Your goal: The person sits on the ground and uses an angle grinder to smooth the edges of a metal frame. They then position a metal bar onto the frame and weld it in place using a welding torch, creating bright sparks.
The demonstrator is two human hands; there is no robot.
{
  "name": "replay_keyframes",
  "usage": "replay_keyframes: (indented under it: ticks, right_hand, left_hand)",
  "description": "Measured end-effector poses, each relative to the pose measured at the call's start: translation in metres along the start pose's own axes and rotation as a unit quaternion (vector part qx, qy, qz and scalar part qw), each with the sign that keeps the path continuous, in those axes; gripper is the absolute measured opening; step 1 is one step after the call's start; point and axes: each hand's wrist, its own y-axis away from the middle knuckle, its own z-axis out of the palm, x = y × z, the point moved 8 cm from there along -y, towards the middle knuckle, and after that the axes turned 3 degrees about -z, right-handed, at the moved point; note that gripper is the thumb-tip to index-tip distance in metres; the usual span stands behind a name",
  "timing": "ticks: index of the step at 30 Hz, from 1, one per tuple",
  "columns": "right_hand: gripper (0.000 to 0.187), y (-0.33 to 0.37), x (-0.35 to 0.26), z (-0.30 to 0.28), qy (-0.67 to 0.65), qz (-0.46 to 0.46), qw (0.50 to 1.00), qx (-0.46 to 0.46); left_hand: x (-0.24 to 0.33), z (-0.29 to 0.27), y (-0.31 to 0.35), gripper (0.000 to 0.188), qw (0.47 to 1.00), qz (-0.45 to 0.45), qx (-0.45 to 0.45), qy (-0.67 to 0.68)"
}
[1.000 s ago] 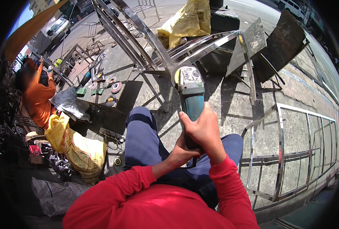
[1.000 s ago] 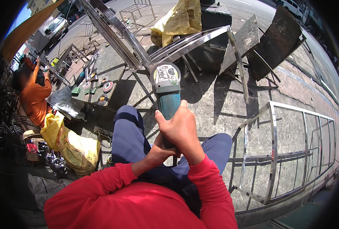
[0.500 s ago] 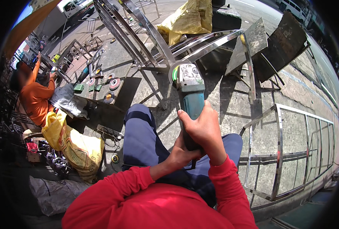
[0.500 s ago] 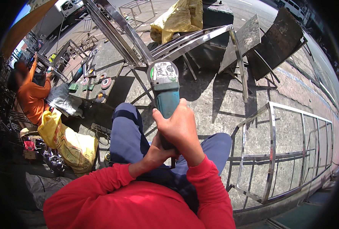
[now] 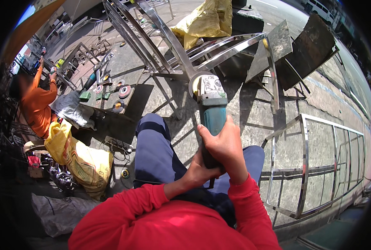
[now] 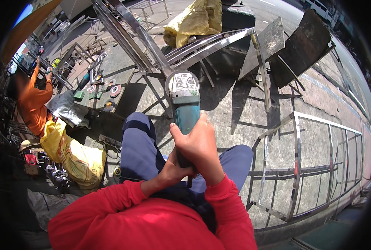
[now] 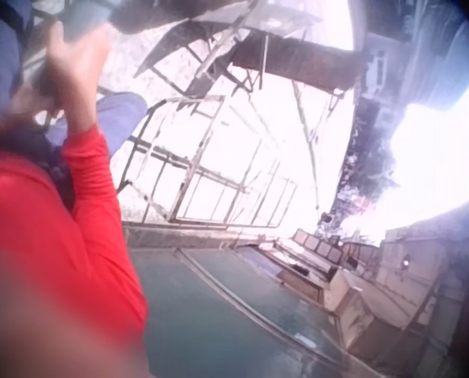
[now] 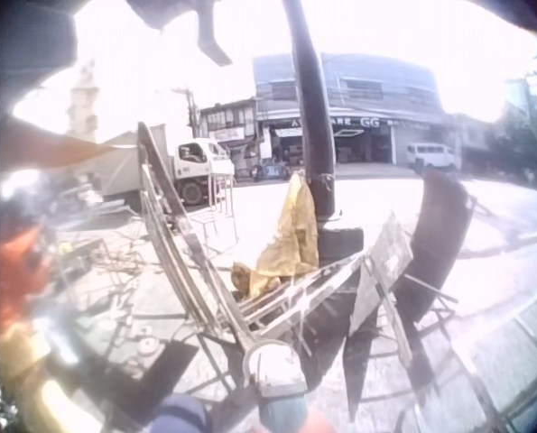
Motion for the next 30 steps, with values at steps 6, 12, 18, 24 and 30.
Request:
replay_keyframes:
  ticks: [6, 12, 18, 24, 30]
  right_hand:
    - [0.062, -0.004, 0.004, 0.005, -0.001, 0.014, 1.0, -0.012]
    - [0.06, -0.005, -0.003, 0.004, 0.014, 0.004, 1.0, -0.003]
    - [0.056, -0.004, -0.007, 0.006, -0.022, 0.009, 1.0, 0.008]
    - [0.056, -0.006, -0.004, 0.008, -0.003, 0.024, 1.0, -0.008]
    - [0.045, 0.004, 0.009, 0.01, -0.06, 0.032, 0.997, 0.027]
  left_hand:
    - [0.003, 0.0, -0.001, 0.066, 1.0, -0.007, -0.018, 0.012]
    - [0.009, -0.002, -0.001, 0.064, 1.0, 0.005, -0.007, -0.01]
    - [0.006, -0.01, 0.0, 0.08, 1.0, -0.017, -0.017, -0.004]
    - [0.01, -0.008, -0.001, 0.074, 1.0, 0.014, -0.027, 0.006]
    - [0.008, -0.012, 0.003, 0.081, 0.999, -0.012, 0.005, -0.032]
